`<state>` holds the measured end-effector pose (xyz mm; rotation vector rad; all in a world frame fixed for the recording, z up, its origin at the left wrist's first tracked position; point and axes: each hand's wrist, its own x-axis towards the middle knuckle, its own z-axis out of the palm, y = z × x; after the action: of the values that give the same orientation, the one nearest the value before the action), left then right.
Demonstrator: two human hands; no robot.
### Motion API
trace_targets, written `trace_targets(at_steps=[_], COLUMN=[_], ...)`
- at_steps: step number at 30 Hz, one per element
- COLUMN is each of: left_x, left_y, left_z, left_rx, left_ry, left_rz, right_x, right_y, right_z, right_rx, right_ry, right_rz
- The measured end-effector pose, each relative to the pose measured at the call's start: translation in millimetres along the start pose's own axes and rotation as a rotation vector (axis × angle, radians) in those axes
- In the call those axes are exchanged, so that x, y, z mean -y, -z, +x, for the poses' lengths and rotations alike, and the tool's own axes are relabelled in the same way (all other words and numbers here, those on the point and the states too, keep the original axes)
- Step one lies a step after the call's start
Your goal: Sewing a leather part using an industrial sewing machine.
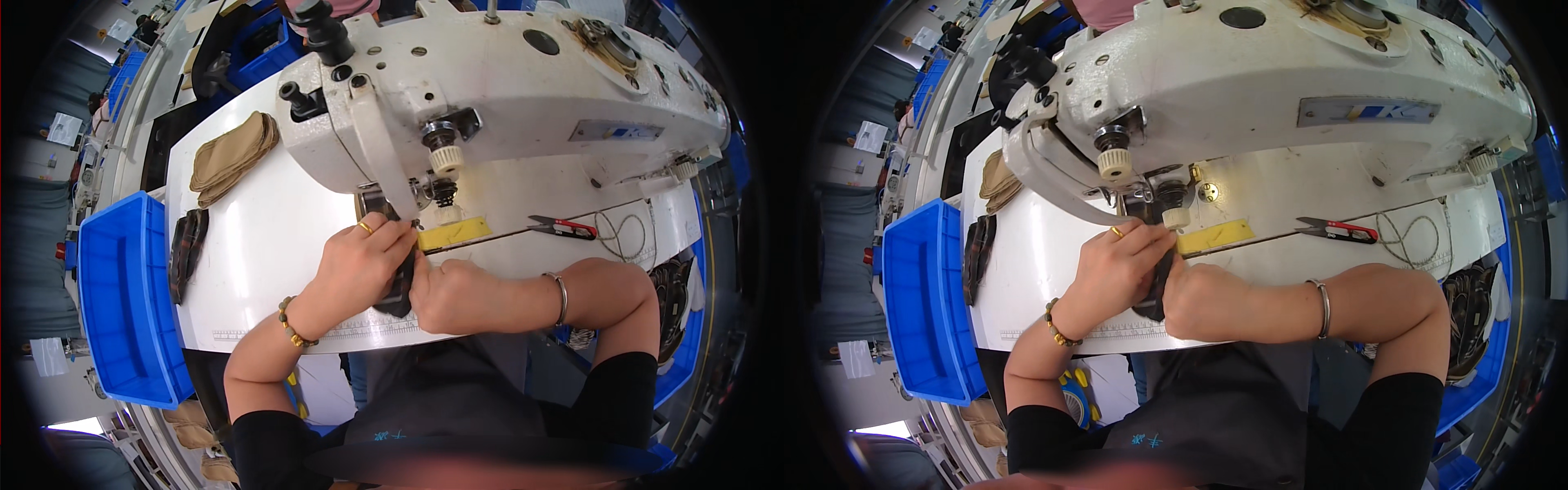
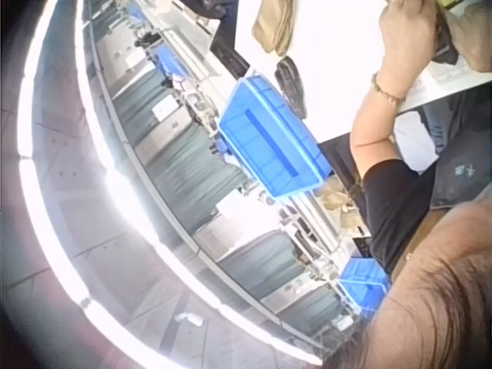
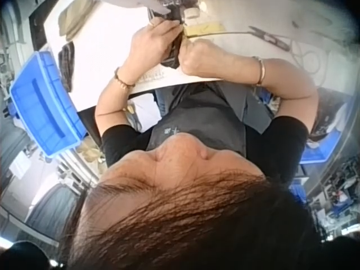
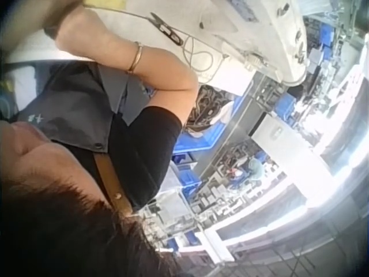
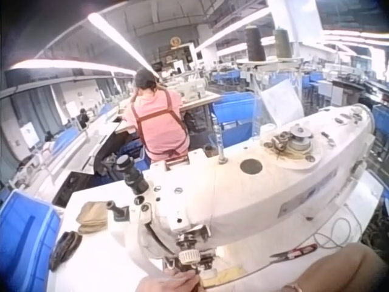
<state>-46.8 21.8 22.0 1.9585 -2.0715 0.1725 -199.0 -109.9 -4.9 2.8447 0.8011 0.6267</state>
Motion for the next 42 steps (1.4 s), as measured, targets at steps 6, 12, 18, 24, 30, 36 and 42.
trace_targets(at_steps=[6, 12, 18, 24, 30, 36, 42], left_x=[14, 9, -11, 2, 8, 12, 14], left_y=[-6, 14, 38, 29, 11, 3, 9], left_z=[9, 6, -4, -7, -2, -4, -7], left_rx=[-0.050, -0.001, 0.075, -0.231, -0.424, -0.443, -0.334], left_ry=[0.048, 0.120, 0.071, -0.002, -0.157, -0.004, -0.014], left_rz=[0.016, -0.142, 0.002, 0.237, 0.181, 0.138, 0.048], right_x=[-13, -25, -48, -52, -48, -48, -40], right_y=[-11, -13, 0, -9, -13, -7, -13], right_z=[0, -1, 6, 6, 7, 10, 8], right_rx=[0.000, 0.012, -0.030, -0.228, -0.316, -0.286, -0.295], right_ry=[-0.058, -0.068, -0.064, -0.141, -0.194, -0.193, -0.216], right_rz=[-0.036, 0.051, 0.323, 0.196, -0.034, 0.031, 0.068])
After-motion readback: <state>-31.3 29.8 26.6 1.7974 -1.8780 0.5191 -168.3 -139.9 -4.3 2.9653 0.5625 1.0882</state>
